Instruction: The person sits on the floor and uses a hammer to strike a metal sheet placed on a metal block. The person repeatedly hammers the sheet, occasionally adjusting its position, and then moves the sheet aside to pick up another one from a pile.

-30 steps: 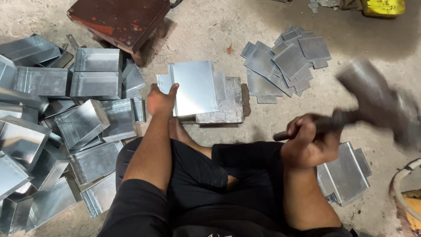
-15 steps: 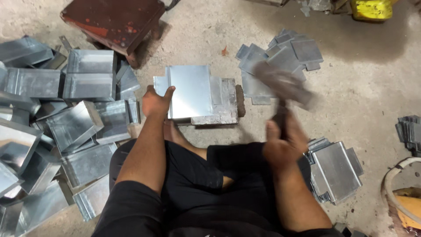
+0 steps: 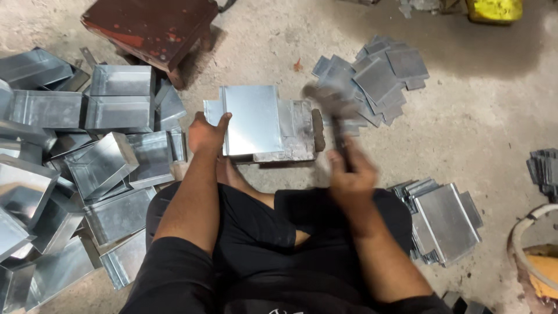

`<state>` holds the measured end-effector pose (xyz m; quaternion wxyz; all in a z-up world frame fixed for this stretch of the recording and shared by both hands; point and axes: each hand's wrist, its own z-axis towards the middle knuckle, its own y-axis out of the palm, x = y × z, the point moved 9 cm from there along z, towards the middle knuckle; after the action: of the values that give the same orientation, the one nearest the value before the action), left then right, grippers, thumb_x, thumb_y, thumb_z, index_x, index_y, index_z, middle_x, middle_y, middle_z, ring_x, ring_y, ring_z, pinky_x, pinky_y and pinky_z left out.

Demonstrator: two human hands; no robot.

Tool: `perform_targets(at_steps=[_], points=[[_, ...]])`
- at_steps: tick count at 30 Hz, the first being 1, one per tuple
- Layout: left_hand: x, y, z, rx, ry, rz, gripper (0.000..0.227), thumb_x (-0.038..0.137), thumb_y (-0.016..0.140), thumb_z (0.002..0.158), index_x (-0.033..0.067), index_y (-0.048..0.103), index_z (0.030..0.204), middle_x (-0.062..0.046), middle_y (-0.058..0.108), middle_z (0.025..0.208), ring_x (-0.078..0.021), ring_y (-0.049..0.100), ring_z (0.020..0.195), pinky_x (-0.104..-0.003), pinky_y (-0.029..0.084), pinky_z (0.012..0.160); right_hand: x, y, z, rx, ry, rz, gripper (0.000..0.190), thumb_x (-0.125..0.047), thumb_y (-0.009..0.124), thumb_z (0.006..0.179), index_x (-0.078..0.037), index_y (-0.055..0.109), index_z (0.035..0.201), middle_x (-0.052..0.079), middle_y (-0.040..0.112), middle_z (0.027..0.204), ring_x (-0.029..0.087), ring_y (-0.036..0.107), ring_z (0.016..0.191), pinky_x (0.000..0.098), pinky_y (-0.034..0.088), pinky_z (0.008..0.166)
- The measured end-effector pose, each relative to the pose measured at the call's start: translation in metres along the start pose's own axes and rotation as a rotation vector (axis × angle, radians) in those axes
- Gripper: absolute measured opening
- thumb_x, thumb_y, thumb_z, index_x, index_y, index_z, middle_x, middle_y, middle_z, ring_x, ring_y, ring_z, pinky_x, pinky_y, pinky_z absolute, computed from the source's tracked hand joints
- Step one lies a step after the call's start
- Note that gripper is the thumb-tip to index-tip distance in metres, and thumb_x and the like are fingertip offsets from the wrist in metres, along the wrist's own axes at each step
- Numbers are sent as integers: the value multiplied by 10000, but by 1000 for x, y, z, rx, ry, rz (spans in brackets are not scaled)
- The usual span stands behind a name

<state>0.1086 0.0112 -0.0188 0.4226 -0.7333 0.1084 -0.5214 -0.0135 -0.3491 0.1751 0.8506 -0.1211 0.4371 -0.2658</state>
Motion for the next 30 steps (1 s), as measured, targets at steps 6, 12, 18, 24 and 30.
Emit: perform_targets(at_steps=[6,12,18,24,30], points=[[2,-3,2,-5,-30,18,800,663,789,768,-28,628,1139,-252,722,1031,-407,720,939,-488,583,789,-8,-61,-15,328,-169,708,424,-93,702,1037,-86,563,1438,88,702,915,146,613,689,275,523,609],[-5,4,6,-17,-40,47,819,678,786,786,-38,634,1153,-260,716,1067,-408,713,987,-476,578,829,65,57,-53,-145,164,-260,428,-225,680,993,-44,622,1376,134,725,1055,225,696,939,329,566,825],[-3,-2,3,-32,-1,50,808,680,780,767,-33,655,1127,-254,717,1067,-411,714,995,-478,578,843,16,5,13,-4,124,168,393,-22,641,1058,109,569,1422,151,672,1214,181,633,1025,307,548,848],[6,-13,1,-97,-128,104,867,749,775,766,-30,700,1140,-256,724,1114,-394,709,1067,-469,568,914,-31,-64,16,342,-137,488,236,-78,592,1057,-37,615,1289,44,635,802,90,600,641,241,549,593],[17,-20,-10,-58,-84,68,933,707,811,688,-12,609,1248,-243,723,1098,-391,716,1030,-471,577,863,26,44,-30,-28,26,-45,333,-147,665,987,-12,674,1291,80,681,801,145,619,659,283,522,598]])
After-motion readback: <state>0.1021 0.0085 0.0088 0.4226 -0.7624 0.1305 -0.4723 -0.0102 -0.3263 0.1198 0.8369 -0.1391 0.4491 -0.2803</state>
